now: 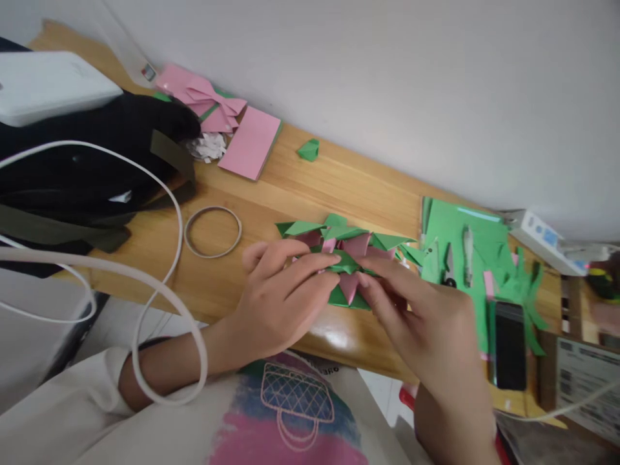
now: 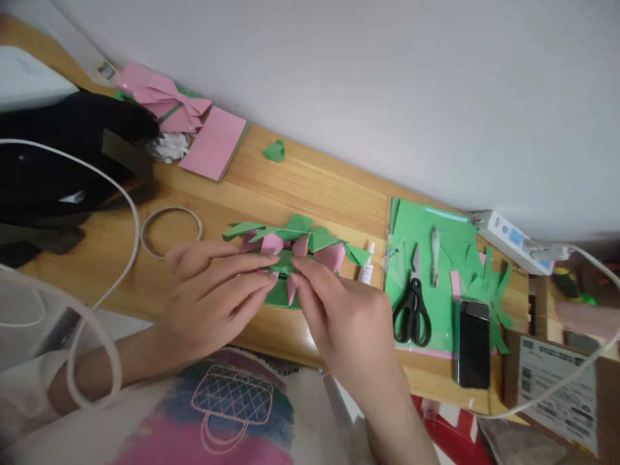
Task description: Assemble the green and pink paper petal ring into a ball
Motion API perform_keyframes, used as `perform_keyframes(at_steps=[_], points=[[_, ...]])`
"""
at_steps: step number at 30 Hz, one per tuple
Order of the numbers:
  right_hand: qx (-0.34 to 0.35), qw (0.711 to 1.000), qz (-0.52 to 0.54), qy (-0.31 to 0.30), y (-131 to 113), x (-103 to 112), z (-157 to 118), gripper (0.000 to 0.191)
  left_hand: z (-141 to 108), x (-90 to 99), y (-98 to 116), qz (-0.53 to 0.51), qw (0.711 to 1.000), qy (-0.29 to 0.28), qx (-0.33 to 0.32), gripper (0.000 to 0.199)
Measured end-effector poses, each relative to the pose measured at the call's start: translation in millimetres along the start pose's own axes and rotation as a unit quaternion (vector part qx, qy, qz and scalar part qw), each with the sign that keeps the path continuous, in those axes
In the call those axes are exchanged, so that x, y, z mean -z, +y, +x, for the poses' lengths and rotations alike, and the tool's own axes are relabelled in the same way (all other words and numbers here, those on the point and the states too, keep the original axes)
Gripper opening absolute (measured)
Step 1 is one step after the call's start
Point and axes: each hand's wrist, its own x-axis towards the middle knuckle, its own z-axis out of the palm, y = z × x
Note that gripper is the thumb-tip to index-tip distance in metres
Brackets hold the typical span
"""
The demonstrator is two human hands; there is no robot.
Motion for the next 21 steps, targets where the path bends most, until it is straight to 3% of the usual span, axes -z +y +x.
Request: perform_keyframes(at_steps=[7,11,14,17,21], points=[[-0.010,0.998,0.004,-0.058,3,1,12,0.020,-2,5.9,-2,0.000,1.000,0.000,-0.005,0.013],[-0.015,0.999,0.013,-0.039,2,3,8,0.018,-3,12.2,-10,-0.018,1.000,0.017,0.000,0.009],[-0.026,0.999,0.035,-0.012,1,3,2,0.017,-11,16.5,-31,0.028,0.998,0.035,0.051,0.004],[-0.038,0.998,0.039,0.020,0,1,-7,0.016,-29,19.7,-58,0.140,0.978,-0.006,0.152,0.008],[-0.023,0.997,0.049,0.046,-2,-5,-14,0.014,-54,21.8,-84,0.177,0.937,-0.168,0.251,0.016]])
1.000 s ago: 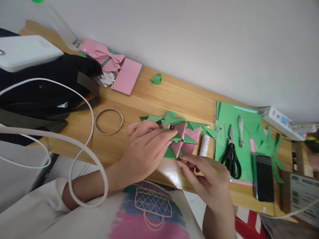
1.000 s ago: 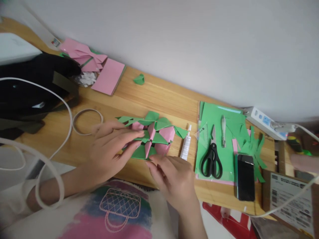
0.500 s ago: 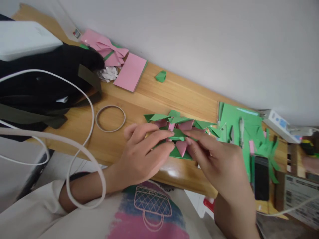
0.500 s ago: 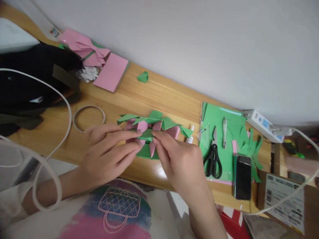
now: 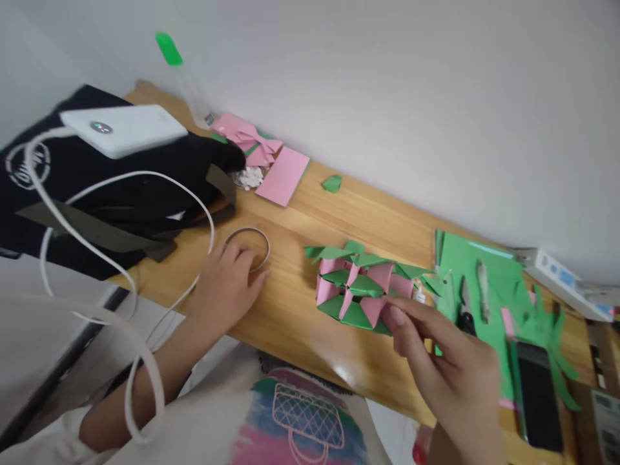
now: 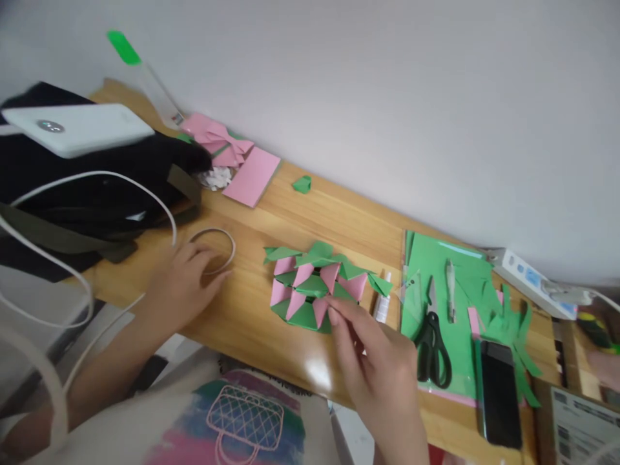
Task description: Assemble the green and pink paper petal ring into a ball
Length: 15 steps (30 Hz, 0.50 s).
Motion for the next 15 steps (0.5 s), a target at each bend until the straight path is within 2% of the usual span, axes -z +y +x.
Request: perform_keyframes(at_steps=[2,4,6,9,10,12,14,15], points=[[0.015,1.000,0.008,0.001,-4,-3,-1,0.013,-2,-4.7,-8,-0.032,0.998,-0.043,0.015,0.015],[0.034,0.999,0.017,0.003,-11,-7,-2,0.013,-3,-5.5,-10,-0.074,0.996,-0.048,0.011,0.017],[0.051,0.998,0.019,0.004,-20,-10,-4,0.013,-6,-0.5,-10,-0.111,0.993,-0.028,-0.011,0.019],[0.069,0.997,0.019,0.018,-36,-17,-7,0.015,-18,18.5,-4,-0.197,0.978,0.018,-0.072,0.017],[0.072,0.997,0.024,0.023,-42,-19,-8,0.016,-24,26.9,-1,-0.233,0.967,0.032,-0.098,0.015],[0.072,0.996,0.046,0.037,-54,-24,-11,0.023,-38,43.5,5,-0.372,0.913,0.066,-0.154,0.005],[0.077,0.993,0.073,0.046,-67,-29,-14,0.033,-51,56.3,11,-0.460,0.860,0.072,-0.206,0.012],[0.084,0.992,0.083,0.053,-73,-31,-16,0.038,-56,60.7,14,-0.478,0.847,0.062,-0.224,0.014]])
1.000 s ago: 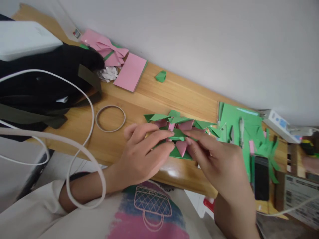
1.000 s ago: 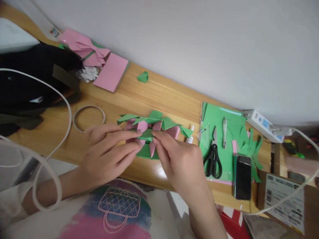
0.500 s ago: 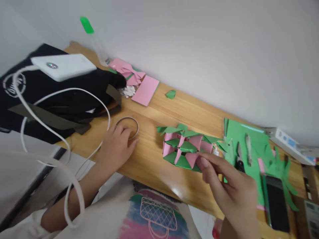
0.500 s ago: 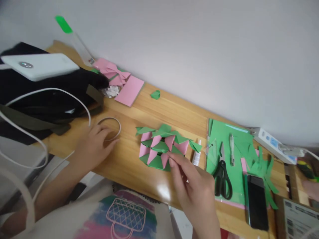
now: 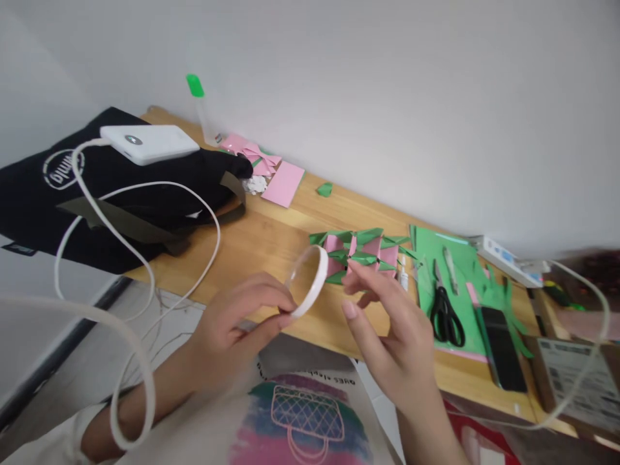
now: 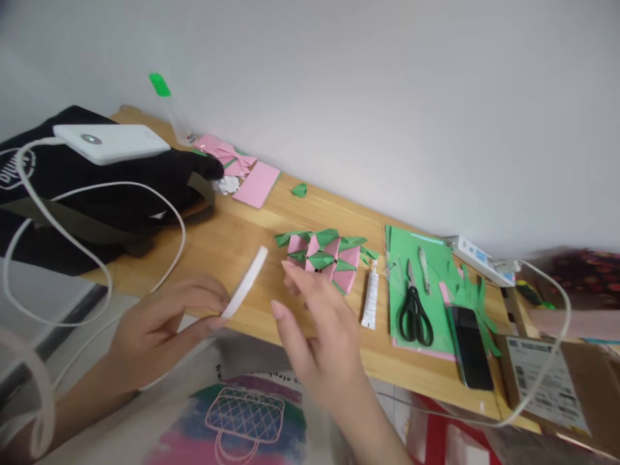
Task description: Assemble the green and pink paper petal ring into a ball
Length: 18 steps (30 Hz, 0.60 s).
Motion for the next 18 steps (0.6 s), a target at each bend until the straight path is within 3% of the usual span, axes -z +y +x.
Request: perform_keyframes(at_steps=[2,6,14,18], points=[[0.012,1.000,0.007,0.017,-11,-4,-3,0.041,-4,-3.7,10,-0.013,1.000,-0.021,-0.020,0.013],[0.007,0.999,0.004,0.051,-25,-4,-12,0.028,-9,-12.1,19,0.025,0.998,-0.025,-0.044,0.007],[-0.023,0.997,0.052,0.059,-30,0,-26,0.022,-14,-17.7,31,-0.004,0.998,-0.062,-0.008,0.011],[-0.040,0.994,0.067,0.072,-29,0,-30,0.020,-14,-22.0,33,-0.036,0.996,-0.074,0.018,0.032]])
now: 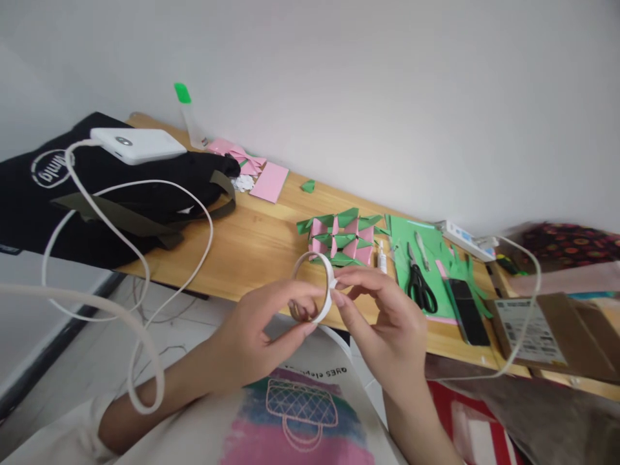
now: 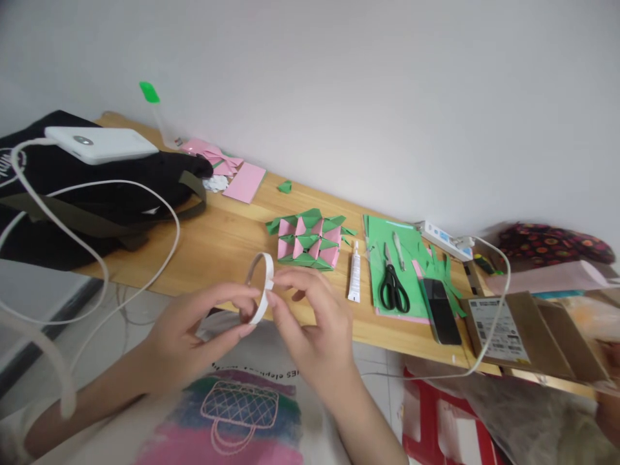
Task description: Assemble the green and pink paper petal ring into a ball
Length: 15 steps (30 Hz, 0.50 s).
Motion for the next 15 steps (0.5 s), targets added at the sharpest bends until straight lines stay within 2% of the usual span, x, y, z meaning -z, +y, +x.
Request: perform_keyframes(at_steps=[3,6,11,15], points=[[-0.006,1.000,0.009,-0.011,-0.3,-0.2,-2.4,0.016,1.3,-3.9,-0.1,-0.020,1.000,-0.009,-0.004,0.051],[-0.010,1.000,-0.001,-0.017,-0.3,-0.4,-4.4,0.015,2.0,-7.1,-0.4,-0.024,1.000,-0.017,0.011,0.050],[-0.030,0.998,-0.057,0.027,3.0,2.6,-5.5,0.021,2.3,-9.2,-1.3,-0.004,1.000,-0.009,0.020,0.048],[-0.026,0.997,-0.068,-0.016,4.5,5.2,-5.4,0.025,2.8,-9.6,-2.0,0.024,1.000,-0.018,0.006,0.045]])
